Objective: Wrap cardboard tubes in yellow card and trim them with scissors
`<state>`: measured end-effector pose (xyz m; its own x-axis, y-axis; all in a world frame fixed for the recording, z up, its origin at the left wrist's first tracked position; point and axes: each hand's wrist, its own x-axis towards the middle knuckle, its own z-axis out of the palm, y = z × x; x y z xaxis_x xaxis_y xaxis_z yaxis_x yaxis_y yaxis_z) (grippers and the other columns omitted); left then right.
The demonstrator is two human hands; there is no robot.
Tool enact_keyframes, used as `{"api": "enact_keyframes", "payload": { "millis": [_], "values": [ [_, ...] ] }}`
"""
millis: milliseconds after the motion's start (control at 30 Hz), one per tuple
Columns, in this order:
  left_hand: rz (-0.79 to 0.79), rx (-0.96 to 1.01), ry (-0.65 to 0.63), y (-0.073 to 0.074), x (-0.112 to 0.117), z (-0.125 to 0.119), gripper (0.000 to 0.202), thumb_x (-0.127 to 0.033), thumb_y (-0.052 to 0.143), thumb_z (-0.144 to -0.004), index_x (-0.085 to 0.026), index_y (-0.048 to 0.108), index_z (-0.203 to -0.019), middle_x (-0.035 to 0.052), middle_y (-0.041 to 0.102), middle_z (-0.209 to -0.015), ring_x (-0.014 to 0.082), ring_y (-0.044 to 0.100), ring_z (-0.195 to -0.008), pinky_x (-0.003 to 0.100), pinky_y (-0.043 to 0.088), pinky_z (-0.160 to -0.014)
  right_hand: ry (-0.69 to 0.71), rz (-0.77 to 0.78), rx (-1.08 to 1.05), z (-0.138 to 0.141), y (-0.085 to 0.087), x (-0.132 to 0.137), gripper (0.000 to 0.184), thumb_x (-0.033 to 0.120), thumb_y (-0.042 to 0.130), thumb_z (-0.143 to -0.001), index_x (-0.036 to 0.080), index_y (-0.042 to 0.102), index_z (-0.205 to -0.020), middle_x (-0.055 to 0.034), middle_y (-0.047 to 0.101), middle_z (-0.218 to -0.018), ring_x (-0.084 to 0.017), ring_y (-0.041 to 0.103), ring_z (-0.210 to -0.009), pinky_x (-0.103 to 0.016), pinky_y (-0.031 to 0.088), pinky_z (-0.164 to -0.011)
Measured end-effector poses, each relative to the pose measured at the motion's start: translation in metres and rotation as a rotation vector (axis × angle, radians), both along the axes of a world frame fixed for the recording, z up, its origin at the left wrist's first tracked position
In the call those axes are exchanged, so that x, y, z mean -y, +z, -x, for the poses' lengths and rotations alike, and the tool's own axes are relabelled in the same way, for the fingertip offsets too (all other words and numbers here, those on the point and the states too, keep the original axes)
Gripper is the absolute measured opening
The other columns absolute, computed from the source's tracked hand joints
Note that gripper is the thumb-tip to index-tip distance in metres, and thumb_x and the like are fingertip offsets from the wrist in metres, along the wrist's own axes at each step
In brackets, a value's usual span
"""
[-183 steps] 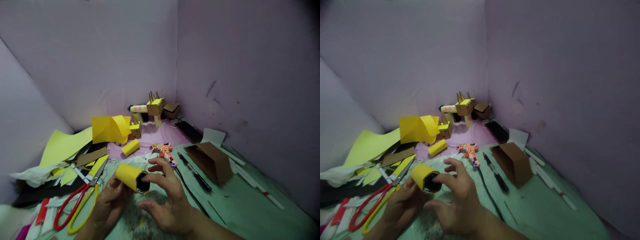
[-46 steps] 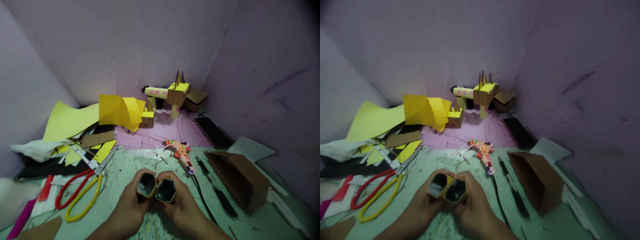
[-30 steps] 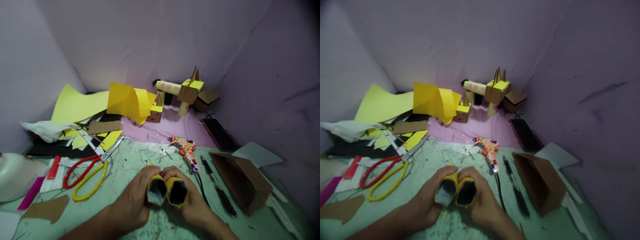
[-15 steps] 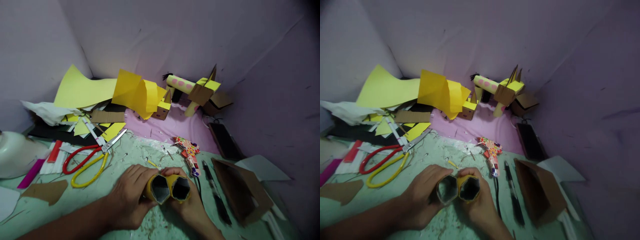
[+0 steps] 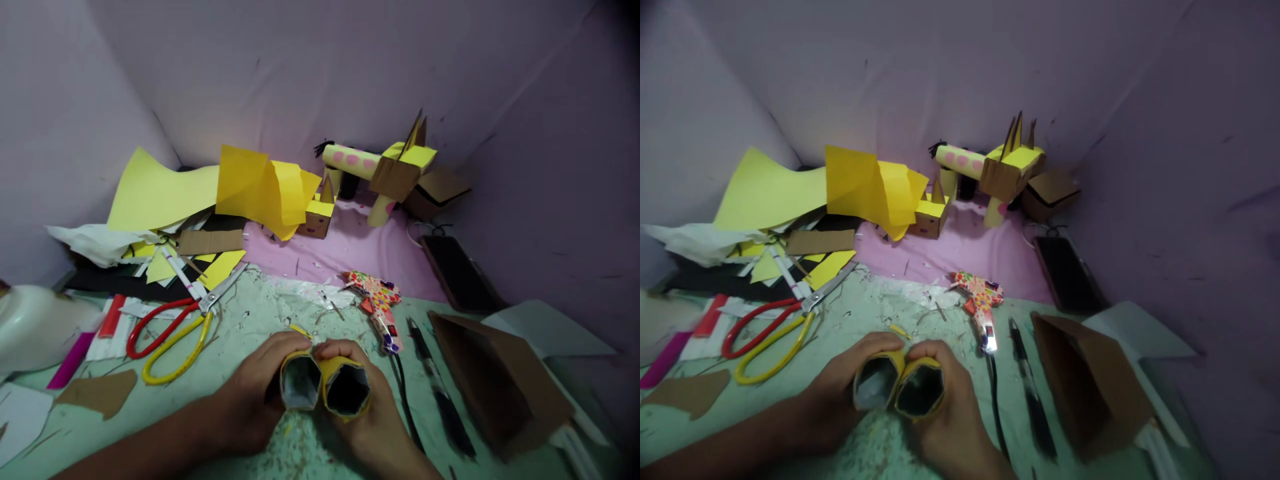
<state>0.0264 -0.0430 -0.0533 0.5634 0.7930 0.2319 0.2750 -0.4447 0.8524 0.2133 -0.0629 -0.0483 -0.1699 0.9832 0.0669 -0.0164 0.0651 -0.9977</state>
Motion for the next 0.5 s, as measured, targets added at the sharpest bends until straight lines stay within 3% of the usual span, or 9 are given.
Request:
{"api": "enact_keyframes", "payload": {
  "millis": [167, 300, 500],
  "values": [
    [0.056, 0.156, -0.064, -0.0005, -0.0033, 0.0016, 0.051, -0.013, 0.059, -0.077, -0.028, 0.045, -0.124, 0.0085, 0.056, -0.118, 0.0251, 0.055, -0.111, 0.042, 0.046, -0.095, 0.0, -0.029, -0.001, -0.001, 0.0006, 0.0028, 0.033, 0.016, 0.062, -0.067, 0.025, 0.051, -0.097, -0.0022, 0.063, -0.089, -0.021, 0.065, -0.088, -0.026, 0.05, -0.06],
    [0.062, 0.161, -0.096, 0.0003, -0.0046, 0.0038, 0.055, -0.016, 0.061, -0.074, -0.027, 0.045, -0.126, 0.0092, 0.056, -0.121, 0.0264, 0.055, -0.114, 0.042, 0.047, -0.096, -0.018, -0.069, 0.0, -0.002, 0.0008, 0.0039, 0.032, 0.017, 0.061, -0.068, 0.025, 0.052, -0.097, -0.001, 0.063, -0.088, -0.019, 0.065, -0.081, -0.027, 0.051, -0.061],
    [0.117, 0.088, -0.031, 0.0018, -0.0008, 0.0047, 0.048, -0.014, 0.059, -0.08, -0.029, 0.046, -0.123, 0.0073, 0.058, -0.122, 0.0239, 0.054, -0.116, 0.04, 0.048, -0.096, -0.048, -0.045, 0.044, -0.0018, 0.0027, 0.0054, 0.032, 0.016, 0.063, -0.068, 0.025, 0.052, -0.097, 0.0, 0.065, -0.083, -0.017, 0.065, -0.074, -0.025, 0.051, -0.06]
  ]
}}
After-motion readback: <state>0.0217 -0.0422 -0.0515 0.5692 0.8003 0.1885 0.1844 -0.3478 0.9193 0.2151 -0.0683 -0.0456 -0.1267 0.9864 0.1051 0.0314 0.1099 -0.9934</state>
